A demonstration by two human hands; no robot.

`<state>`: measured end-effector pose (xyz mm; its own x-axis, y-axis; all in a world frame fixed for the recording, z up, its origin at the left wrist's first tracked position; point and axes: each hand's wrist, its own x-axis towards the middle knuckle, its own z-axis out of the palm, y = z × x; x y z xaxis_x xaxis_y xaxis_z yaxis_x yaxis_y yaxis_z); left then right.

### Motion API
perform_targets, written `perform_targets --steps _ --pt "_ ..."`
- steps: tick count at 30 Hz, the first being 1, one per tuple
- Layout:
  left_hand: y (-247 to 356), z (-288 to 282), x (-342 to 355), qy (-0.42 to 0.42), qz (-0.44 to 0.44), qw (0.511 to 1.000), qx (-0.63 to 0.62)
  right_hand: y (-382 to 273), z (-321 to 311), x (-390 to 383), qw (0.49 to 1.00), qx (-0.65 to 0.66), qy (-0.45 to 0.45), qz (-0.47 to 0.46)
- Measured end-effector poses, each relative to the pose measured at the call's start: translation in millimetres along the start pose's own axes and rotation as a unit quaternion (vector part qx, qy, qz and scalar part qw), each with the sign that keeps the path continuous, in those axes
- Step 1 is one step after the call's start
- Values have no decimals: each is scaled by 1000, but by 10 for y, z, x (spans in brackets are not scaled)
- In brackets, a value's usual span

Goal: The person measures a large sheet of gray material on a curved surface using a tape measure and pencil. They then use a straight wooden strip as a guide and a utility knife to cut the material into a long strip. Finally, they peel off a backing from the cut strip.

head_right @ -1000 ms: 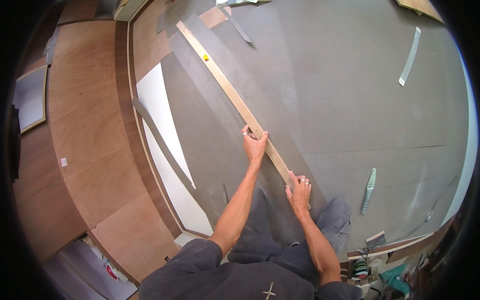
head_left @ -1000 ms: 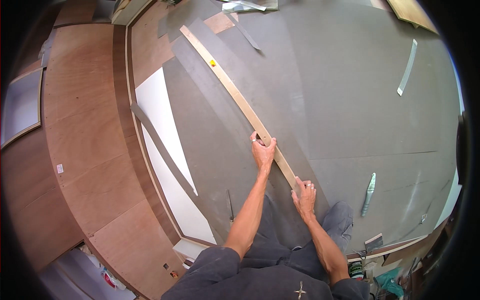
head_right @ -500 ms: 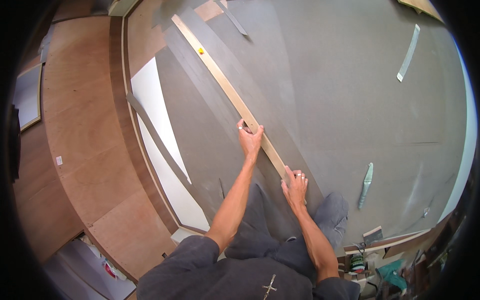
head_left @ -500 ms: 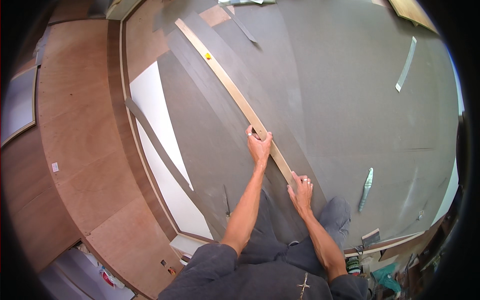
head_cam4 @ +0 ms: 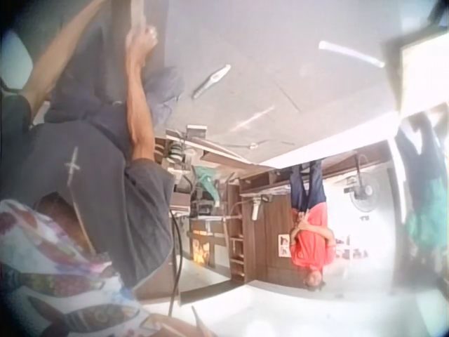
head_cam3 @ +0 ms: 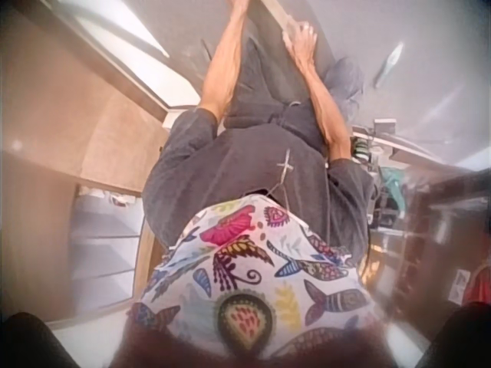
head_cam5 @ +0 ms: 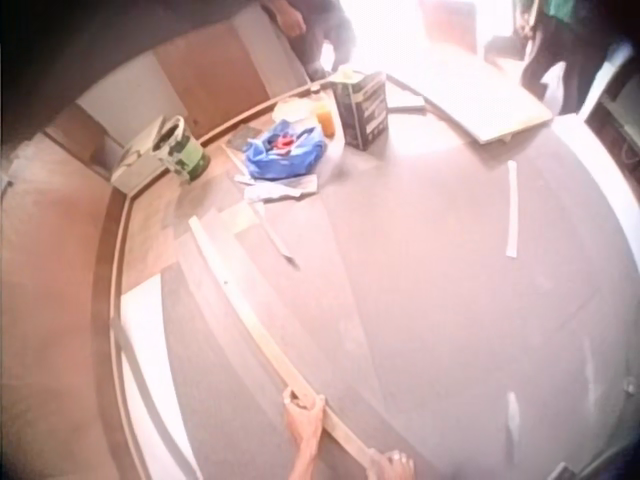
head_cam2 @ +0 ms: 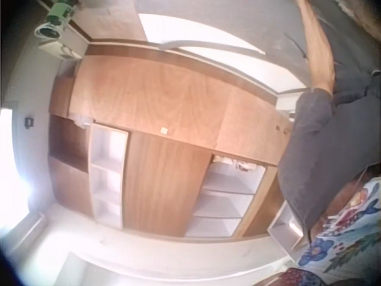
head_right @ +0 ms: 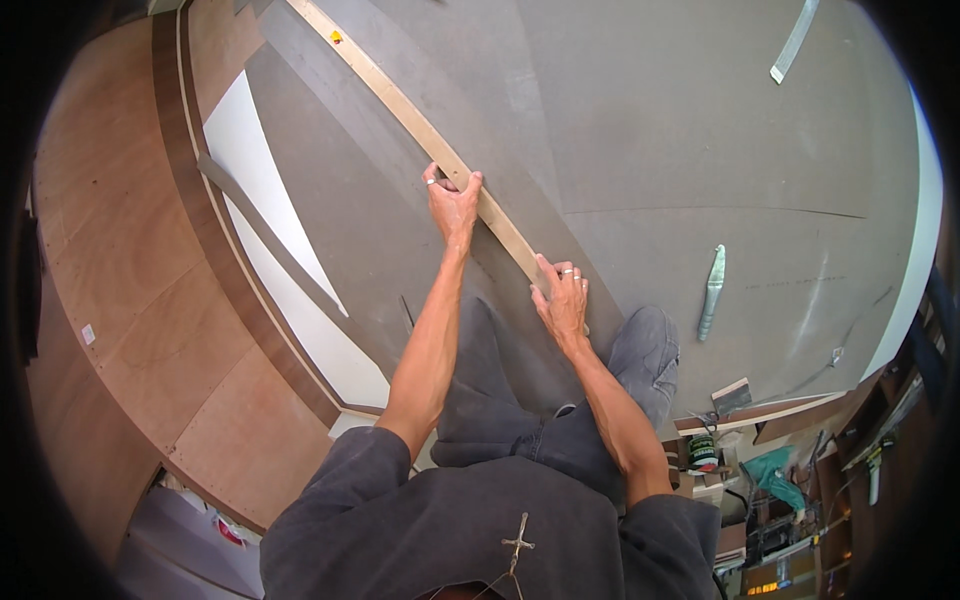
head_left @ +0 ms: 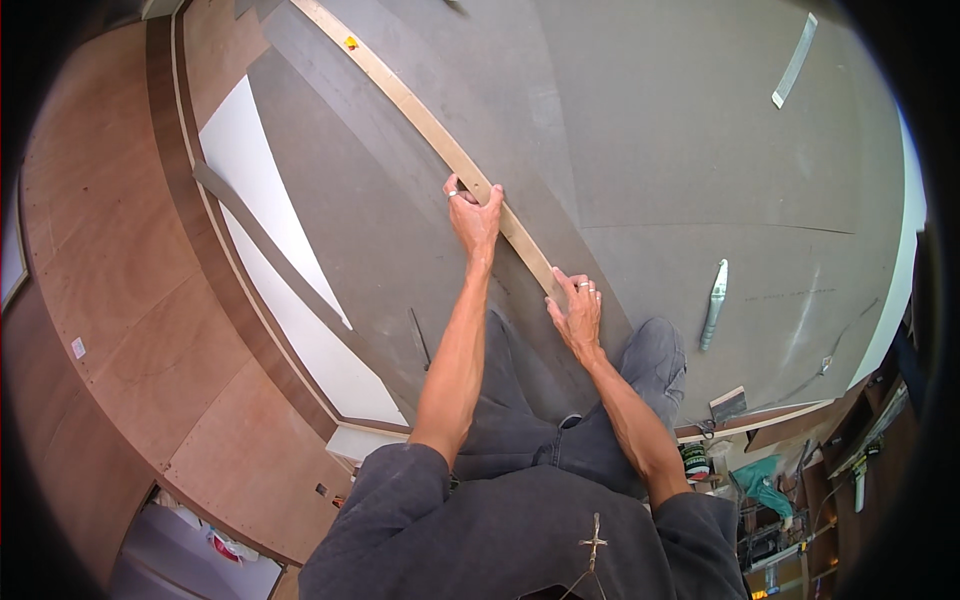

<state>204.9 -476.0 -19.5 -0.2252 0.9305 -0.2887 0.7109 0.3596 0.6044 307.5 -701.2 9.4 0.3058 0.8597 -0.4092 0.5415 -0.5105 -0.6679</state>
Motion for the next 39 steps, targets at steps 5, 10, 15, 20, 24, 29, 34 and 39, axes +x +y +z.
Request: perform_targets --steps 5,10,15,20,24,29,34,39 --pt "21 -42 14 -26 -3 999 -21 16 -3 11 1000 7 7 -8" --pt "78 -78 -8 -35 -23 999 -21 30 19 2 1000 6 4 -4" --pt "112 -87 -23 -37 -28 999 -16 45 25 3 1000 1 4 -8" --pt "-5 -70 -1 -32 -15 999 -40 13 17 6 1000 2 3 -15" --pt "72 -78 -17 -39 -12 999 -28 43 20 0 1000 -3 4 -6" --pt "33 -64 4 -31 -1 999 -26 49 56 -2 1000 -6 11 -12" --pt "-2 -76 32 -47 -3 997 -58 18 44 1 1000 -19 10 -20" --pt "80 -179 -32 -88 6 992 -87 15 -197 27 999 -25 20 -44"
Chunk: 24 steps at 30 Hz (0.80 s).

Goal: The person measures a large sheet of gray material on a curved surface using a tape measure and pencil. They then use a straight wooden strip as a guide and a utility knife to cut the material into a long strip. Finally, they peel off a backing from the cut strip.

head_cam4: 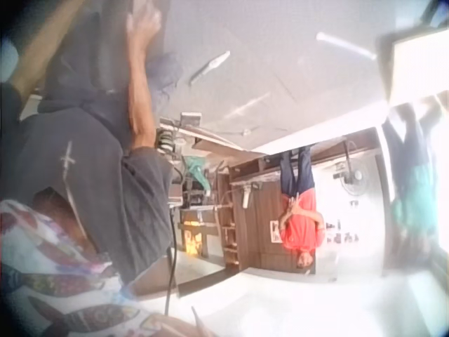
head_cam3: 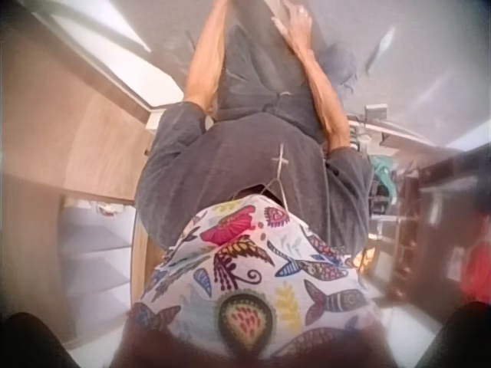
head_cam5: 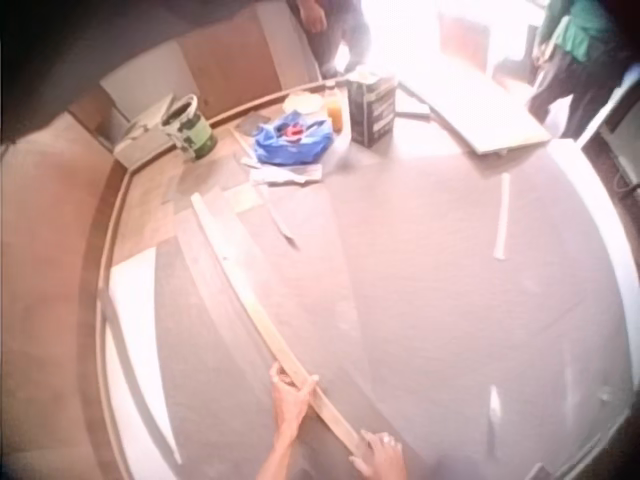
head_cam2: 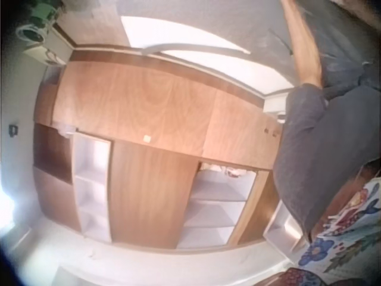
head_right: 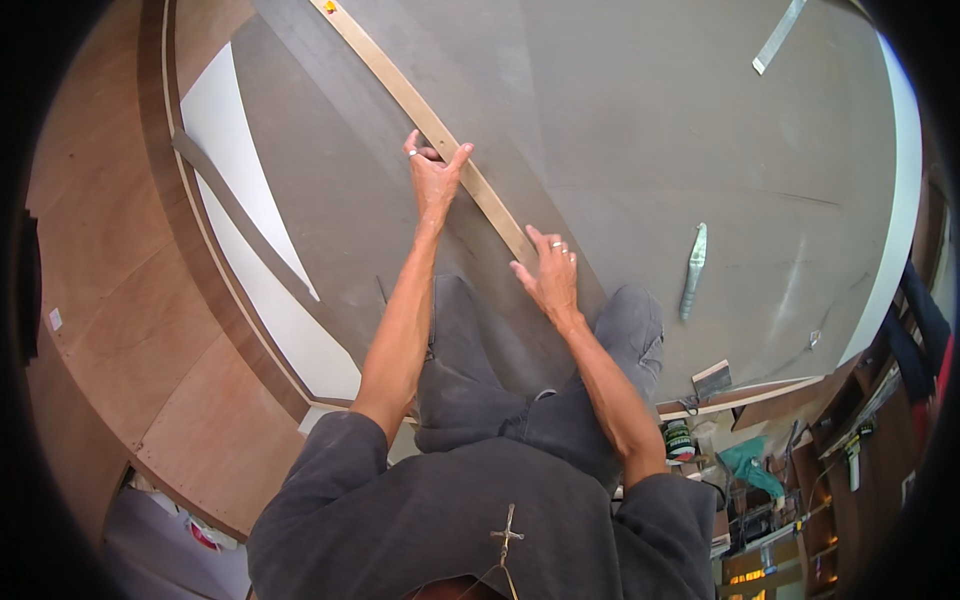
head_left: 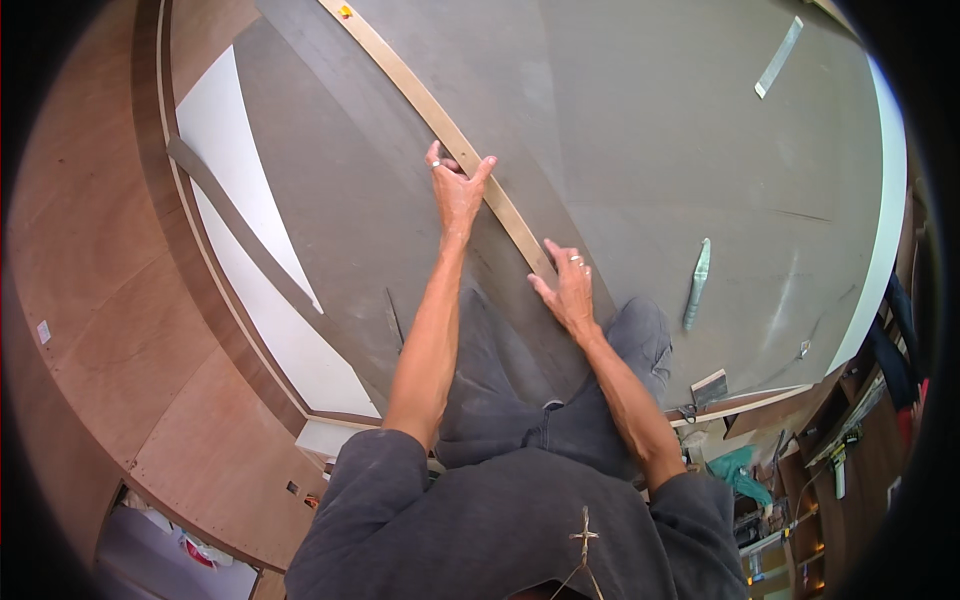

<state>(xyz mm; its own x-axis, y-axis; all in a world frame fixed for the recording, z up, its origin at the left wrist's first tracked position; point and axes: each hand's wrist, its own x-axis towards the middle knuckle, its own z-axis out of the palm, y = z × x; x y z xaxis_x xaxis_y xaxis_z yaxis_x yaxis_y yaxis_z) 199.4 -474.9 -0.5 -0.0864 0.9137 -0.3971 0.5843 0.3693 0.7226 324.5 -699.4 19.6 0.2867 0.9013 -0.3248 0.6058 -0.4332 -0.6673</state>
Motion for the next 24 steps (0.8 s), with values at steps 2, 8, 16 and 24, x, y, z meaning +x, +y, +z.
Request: perform_targets --steps 2,8,16,24 --pt "-38 -76 -73 -2 78 995 61 120 -242 41 999 -3 48 -7" --pt "-174 -349 -237 -117 229 914 314 1436 -1295 232 939 -88 313 112" --pt "-22 -195 -276 -141 214 892 374 2788 -1475 1 877 -228 388 171" --pt "42 -161 -301 -155 162 887 403 2901 -1502 -119 893 -214 382 104"
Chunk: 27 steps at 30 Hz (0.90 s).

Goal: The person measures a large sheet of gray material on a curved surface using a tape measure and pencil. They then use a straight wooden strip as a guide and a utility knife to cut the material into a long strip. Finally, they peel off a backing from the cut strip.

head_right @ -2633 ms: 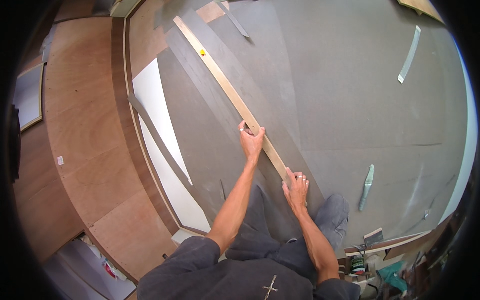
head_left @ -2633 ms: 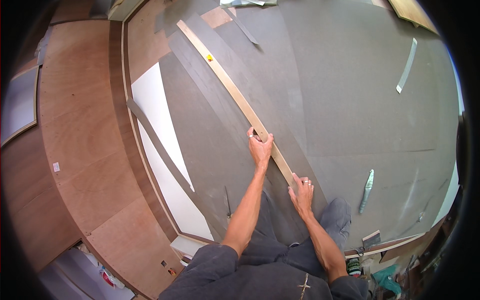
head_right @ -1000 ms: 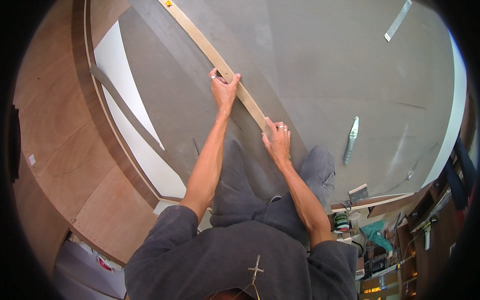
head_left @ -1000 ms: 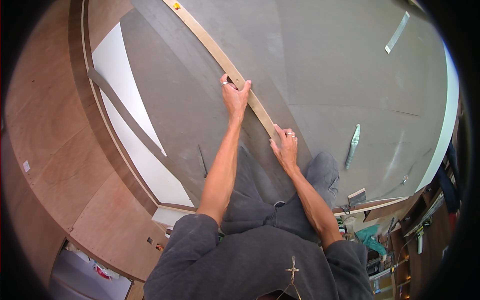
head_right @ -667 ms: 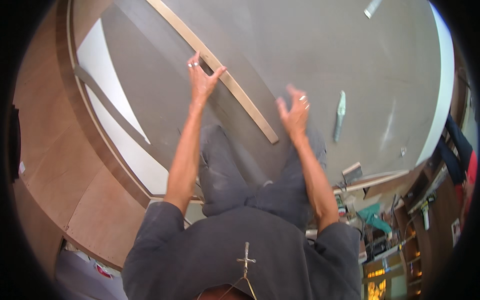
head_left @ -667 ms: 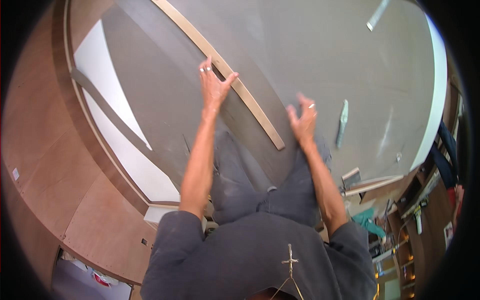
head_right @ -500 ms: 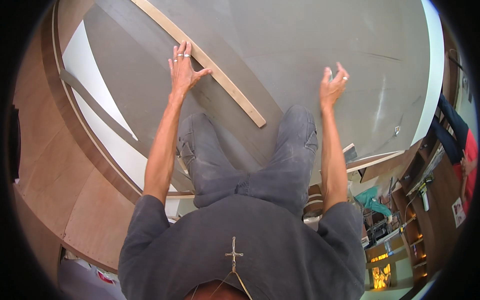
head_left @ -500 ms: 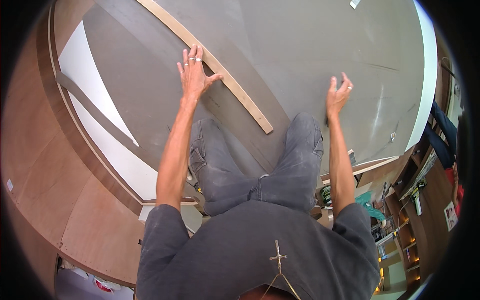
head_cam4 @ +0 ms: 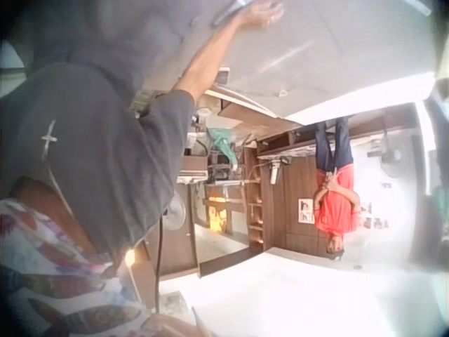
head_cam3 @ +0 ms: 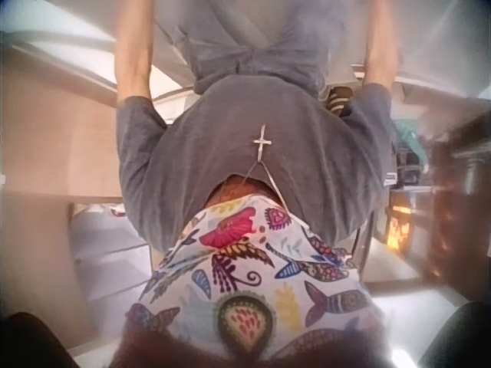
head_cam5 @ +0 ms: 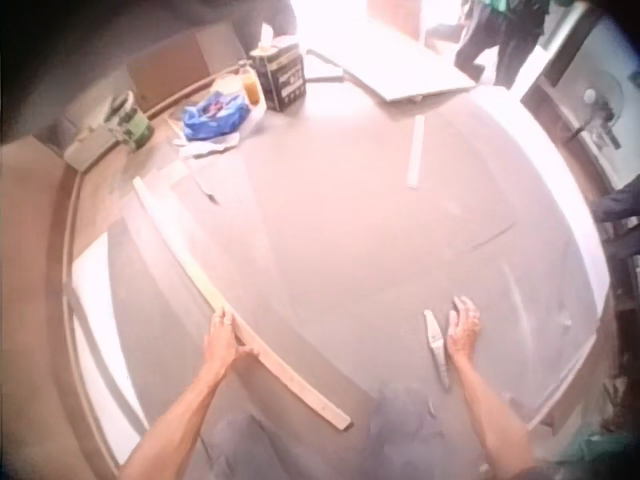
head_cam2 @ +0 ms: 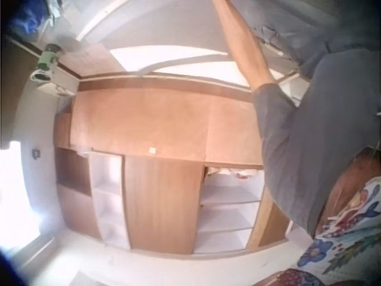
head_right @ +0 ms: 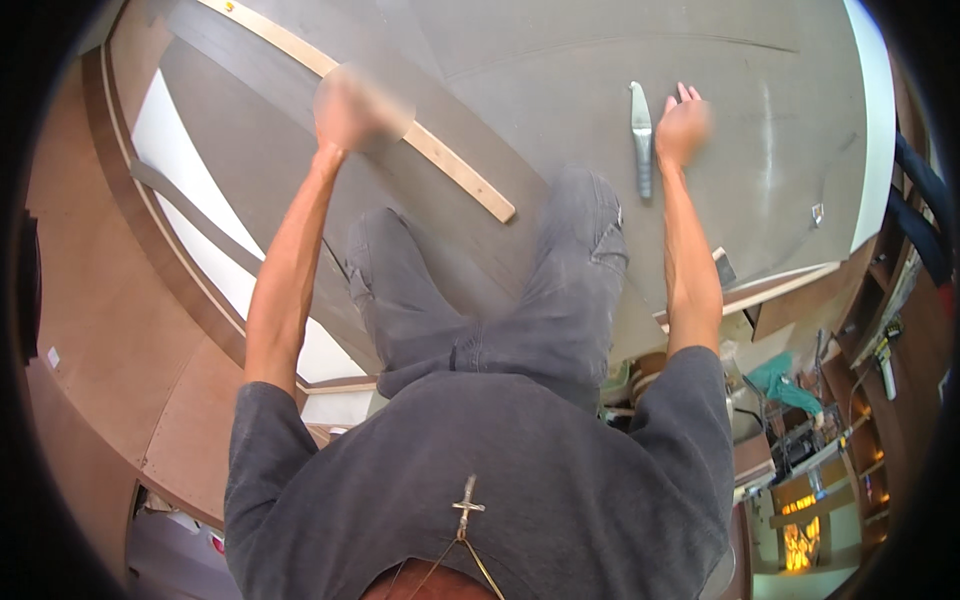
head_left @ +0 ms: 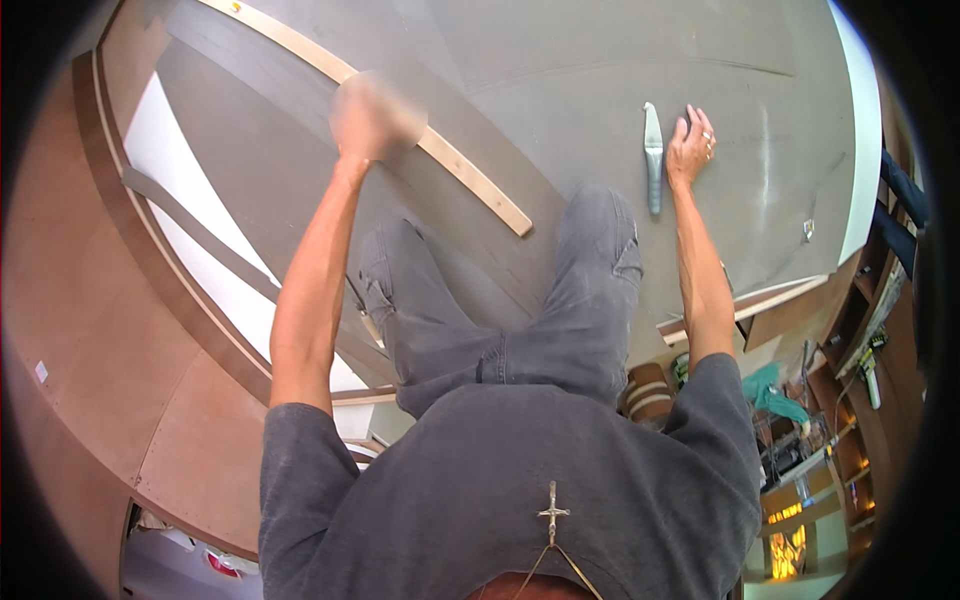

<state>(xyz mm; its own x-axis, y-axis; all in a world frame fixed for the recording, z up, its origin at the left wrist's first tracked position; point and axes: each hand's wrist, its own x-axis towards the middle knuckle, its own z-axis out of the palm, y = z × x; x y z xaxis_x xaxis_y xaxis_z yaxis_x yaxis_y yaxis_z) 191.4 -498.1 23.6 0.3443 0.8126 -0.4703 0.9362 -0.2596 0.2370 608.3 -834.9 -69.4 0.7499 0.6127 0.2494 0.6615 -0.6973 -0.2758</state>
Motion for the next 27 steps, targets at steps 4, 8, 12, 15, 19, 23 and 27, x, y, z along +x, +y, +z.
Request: perform_targets --steps 4,8,12,15,19,23,27 --pt "63 9 53 -15 -18 999 26 86 -40 57 996 -58 25 -56" --pt "-93 136 36 7 7 1000 -6 75 -64 62 998 -32 20 -59" --pt "-31 43 28 -9 -28 999 -25 67 -37 -7 998 -61 18 -22" --pt "40 12 24 -16 -41 998 -39 100 5 7 997 -67 17 -26" --pt "71 -17 19 -15 -37 999 -33 78 15 -11 998 -58 17 -23" --pt "58 -36 13 -8 -34 999 -35 96 21 56 997 -70 26 -36" --pt "64 -55 4 -22 -40 999 -22 67 12 14 997 -69 15 -23"
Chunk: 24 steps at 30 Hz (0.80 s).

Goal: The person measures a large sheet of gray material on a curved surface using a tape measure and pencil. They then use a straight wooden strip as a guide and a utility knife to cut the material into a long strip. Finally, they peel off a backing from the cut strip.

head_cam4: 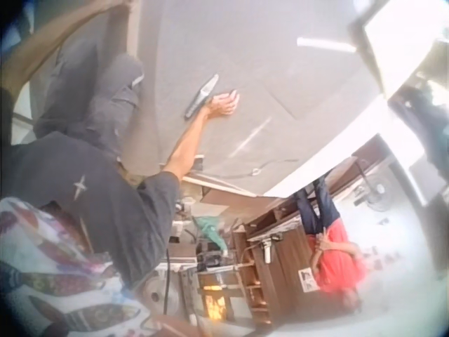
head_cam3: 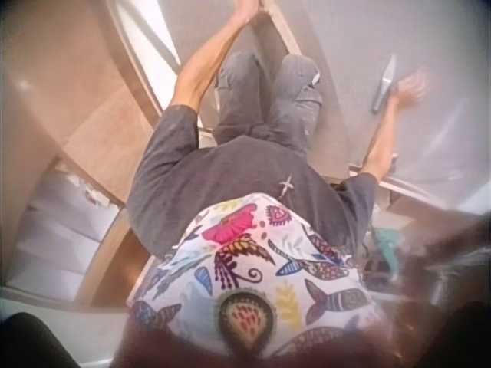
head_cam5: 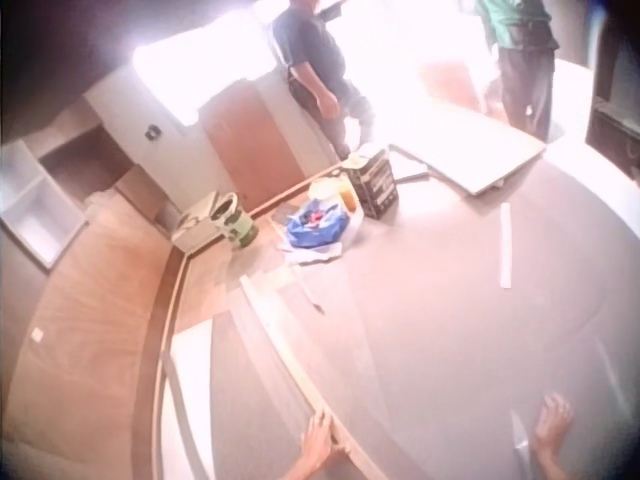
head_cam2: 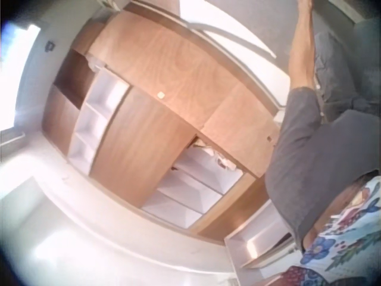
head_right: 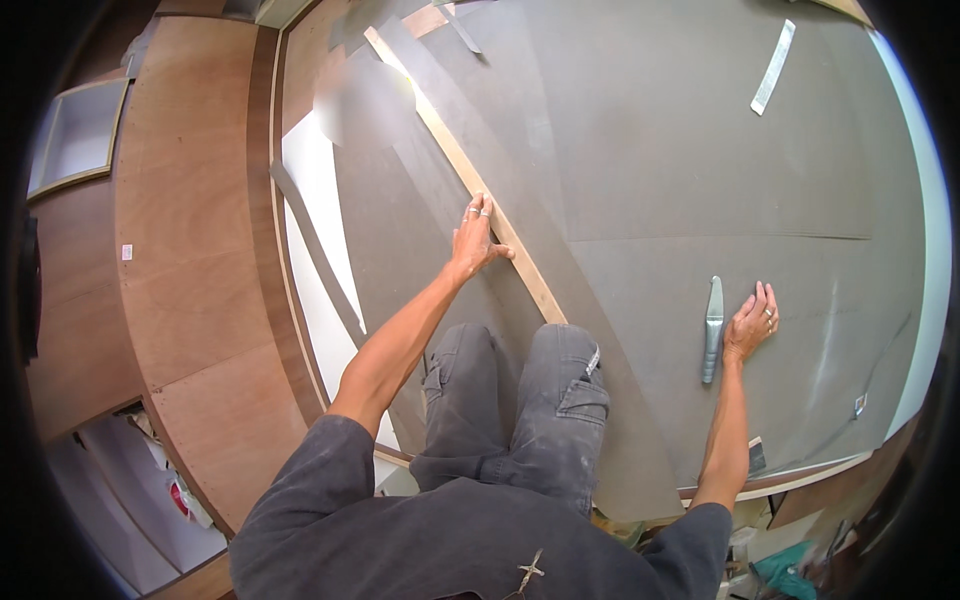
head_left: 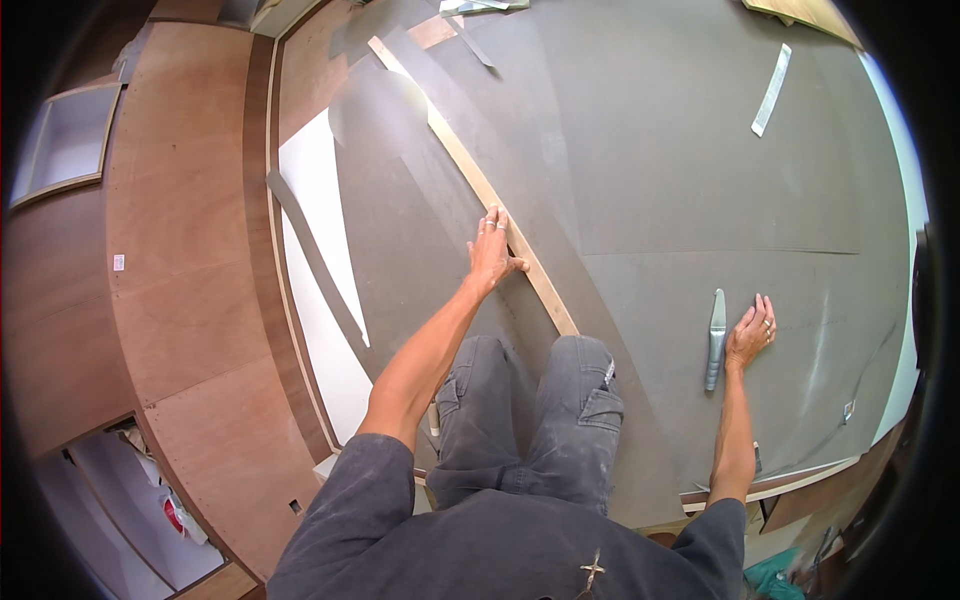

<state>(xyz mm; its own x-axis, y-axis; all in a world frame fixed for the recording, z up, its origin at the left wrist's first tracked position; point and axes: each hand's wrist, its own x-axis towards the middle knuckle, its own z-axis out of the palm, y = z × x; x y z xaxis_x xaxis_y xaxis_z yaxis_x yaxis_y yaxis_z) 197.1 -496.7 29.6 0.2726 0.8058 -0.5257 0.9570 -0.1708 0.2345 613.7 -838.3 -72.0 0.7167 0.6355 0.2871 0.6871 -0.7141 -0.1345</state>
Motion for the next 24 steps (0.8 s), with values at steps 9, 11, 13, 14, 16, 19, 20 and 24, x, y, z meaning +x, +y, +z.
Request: perform_targets --steps 9,11,13,14,16,19,20,24 --pt "-53 38 -14 4 13 1000 4 -41 -9 -23 1000 -15 -18 0" --pt "-126 50 -26 13 35 999 -12 -62 -16 -17 1000 -9 -21 -2" --pt "-199 41 -14 28 65 997 -1 -21 4 -7 999 -13 -23 -23" --pt "-232 23 31 37 81 996 3 27 4 16 999 -16 -22 -34" --pt "-310 -262 323 0 123 992 -32 133 -93 65 998 -25 -39 -36" --pt "-911 -655 1128 131 159 976 -70 -64 -233 123 993 16 -115 -20" --pt "-1177 -808 1472 196 164 962 -92 -91 -267 154 988 46 -147 -13" --pt "-1631 -1742 2488 224 84 970 -33 -678 -693 -70 953 153 -242 96"
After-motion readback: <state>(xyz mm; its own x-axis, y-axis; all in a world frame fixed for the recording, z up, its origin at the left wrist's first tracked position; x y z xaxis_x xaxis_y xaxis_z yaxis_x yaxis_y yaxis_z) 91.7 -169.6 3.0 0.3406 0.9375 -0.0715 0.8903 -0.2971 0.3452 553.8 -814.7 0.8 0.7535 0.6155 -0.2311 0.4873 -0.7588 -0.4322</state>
